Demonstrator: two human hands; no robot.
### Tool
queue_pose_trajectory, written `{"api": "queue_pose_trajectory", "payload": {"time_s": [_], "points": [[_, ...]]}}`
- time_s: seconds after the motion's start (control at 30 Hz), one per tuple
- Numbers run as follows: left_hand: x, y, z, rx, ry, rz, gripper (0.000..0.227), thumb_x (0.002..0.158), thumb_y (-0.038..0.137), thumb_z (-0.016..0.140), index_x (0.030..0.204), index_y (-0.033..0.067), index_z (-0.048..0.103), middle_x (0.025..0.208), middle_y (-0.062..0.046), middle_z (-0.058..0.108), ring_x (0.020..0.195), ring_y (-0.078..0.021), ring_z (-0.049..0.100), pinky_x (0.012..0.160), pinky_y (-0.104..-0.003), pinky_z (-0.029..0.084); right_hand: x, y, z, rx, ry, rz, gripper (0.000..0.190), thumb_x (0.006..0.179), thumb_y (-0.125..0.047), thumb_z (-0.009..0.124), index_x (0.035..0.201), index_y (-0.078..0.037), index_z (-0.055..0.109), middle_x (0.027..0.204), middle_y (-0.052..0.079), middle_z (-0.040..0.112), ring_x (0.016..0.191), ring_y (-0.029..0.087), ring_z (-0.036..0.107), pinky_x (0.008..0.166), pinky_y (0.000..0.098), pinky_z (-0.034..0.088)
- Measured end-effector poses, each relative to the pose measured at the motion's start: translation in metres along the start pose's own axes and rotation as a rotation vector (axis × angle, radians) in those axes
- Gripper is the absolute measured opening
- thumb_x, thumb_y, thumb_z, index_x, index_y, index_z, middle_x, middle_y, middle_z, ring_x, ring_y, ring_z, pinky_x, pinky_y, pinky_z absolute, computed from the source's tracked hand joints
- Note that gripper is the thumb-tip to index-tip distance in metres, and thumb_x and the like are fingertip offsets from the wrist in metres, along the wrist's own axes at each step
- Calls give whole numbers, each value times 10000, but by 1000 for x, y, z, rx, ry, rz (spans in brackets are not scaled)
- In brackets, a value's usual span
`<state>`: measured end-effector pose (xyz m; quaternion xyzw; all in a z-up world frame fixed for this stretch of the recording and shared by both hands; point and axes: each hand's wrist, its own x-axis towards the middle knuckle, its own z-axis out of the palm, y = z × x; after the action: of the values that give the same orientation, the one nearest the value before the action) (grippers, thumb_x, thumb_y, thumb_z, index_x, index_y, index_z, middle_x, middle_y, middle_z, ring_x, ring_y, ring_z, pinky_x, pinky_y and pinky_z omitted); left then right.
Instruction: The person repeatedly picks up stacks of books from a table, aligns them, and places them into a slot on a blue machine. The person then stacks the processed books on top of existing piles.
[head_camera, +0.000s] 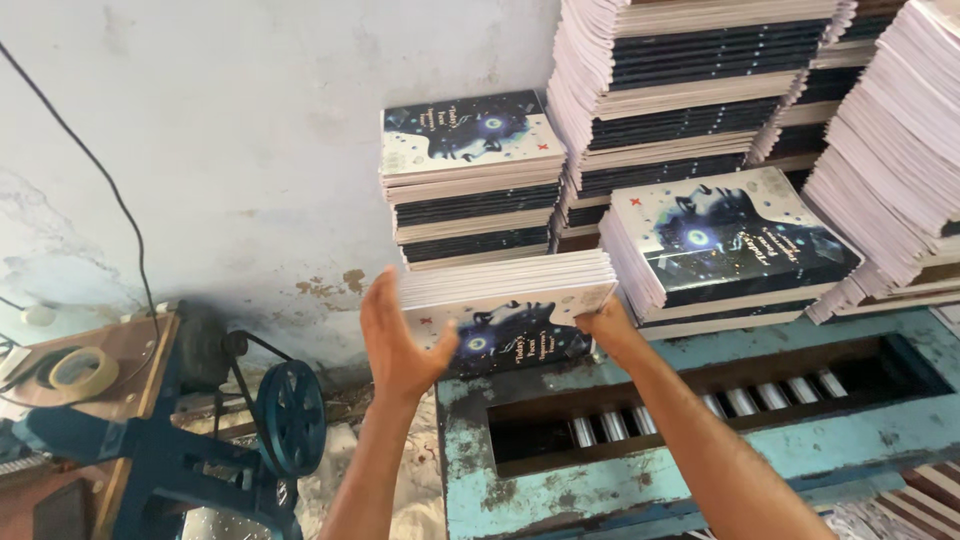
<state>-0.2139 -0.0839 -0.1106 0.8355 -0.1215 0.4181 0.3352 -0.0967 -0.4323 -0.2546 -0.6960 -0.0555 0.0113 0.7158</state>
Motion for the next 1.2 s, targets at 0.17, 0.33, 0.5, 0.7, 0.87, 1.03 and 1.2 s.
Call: {"api": "queue_pose_trajectory", "payload": {"time_s": [0.17,0.33,0.5,0.7,0.87,1.03,1.2], "points": [[62,54,8,385,-305,325,1369,491,744,865,1505,-2,327,1413,-247,496,1335,-396,434,1119,-558,278,-5,-4,3,46,-16,-4,351,778,69,606,1107,-20,689,947,32,692,787,114,603,667,284,484],[84,57,23,474,-725,91,1098,609,523,896,1504,26,498,1237,-139,615,1187,-322,570,1025,-461,449,-13,-10,5,7,7,-36,397,769,76,599,1142,-15,699,993,11,715,856,88,636,710,272,511],[92,49,30,407,-788,133,607,521,468,935,938,91,706,986,-138,699,999,-342,663,884,-466,519,-33,-36,3,-152,-44,-34,436,758,77,628,1181,-15,678,1049,25,723,955,126,645,806,292,520],[92,57,20,412,-950,57,580,607,516,908,965,113,694,888,-172,741,896,-385,705,792,-495,546,-56,-82,-5,-265,-93,57,559,703,67,761,1239,-22,628,1131,62,748,1055,162,685,896,329,548],[83,83,8,418,-975,75,533,640,507,888,951,126,682,874,-151,744,865,-380,710,758,-495,548,-76,-97,-15,-331,-139,38,570,685,53,809,1230,-22,663,1166,70,756,1086,155,690,931,322,547],[61,122,7,391,-921,131,482,644,461,886,913,115,684,832,-146,736,791,-380,714,703,-492,552,-104,-94,-47,-263,-182,46,577,684,19,819,1240,-24,670,1178,62,754,1093,158,686,942,342,561],[41,173,13,382,-926,166,424,663,397,878,883,90,685,800,-157,736,771,-368,721,678,-496,550,-139,-84,-87,-285,-192,35,561,708,-69,851,1236,-34,664,1115,80,768,1028,187,716,906,367,589]]}}
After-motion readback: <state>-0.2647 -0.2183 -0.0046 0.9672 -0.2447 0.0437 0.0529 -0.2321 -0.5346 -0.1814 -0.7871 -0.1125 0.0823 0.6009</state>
